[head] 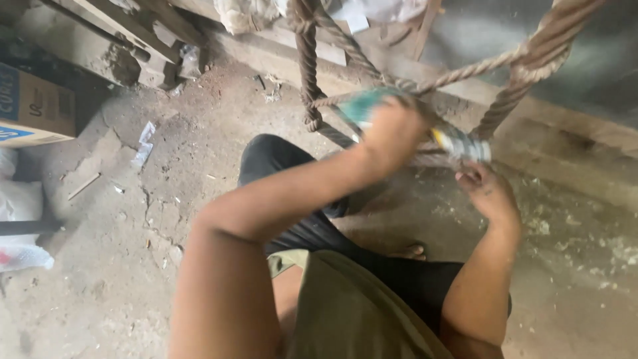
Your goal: The person sits on the floor and uses a brush to scrub a thick, twisted rope attached to a wooden structure. They hold the rope with one hand and scrub it with the other, moving along its length.
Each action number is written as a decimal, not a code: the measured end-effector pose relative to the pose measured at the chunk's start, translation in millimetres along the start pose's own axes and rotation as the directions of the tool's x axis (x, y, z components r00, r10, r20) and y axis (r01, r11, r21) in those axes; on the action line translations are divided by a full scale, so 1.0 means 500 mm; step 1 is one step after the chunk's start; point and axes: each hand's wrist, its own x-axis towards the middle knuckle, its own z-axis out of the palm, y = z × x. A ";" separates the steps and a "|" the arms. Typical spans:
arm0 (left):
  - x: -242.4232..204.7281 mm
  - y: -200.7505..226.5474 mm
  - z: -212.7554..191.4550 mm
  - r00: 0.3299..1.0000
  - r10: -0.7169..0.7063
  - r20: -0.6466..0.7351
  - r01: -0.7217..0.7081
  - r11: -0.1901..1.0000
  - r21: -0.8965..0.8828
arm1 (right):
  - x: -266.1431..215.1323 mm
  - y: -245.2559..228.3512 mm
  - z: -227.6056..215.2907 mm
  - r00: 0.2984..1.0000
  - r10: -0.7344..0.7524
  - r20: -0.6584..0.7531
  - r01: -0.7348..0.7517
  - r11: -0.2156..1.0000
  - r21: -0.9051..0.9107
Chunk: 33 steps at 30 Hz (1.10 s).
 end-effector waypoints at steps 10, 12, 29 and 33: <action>-0.144 0.057 -0.040 0.982 -0.155 0.109 0.113 0.942 0.316 | -0.090 -0.159 0.117 0.703 -0.709 -0.065 0.601 0.541 0.589; -0.163 0.078 0.032 0.993 -0.105 0.061 0.092 0.979 0.182 | -0.082 -0.152 0.160 0.615 -0.773 -0.157 0.688 0.428 0.586; -0.632 -0.203 -0.153 0.583 -0.745 0.325 0.781 0.624 0.030 | 0.013 -0.198 0.154 0.792 0.425 -0.439 0.528 -0.113 0.842; -0.679 -0.239 -0.098 0.542 -0.762 0.355 0.800 0.597 0.059 | -0.140 -0.258 0.249 0.854 0.111 -0.509 0.494 0.136 0.859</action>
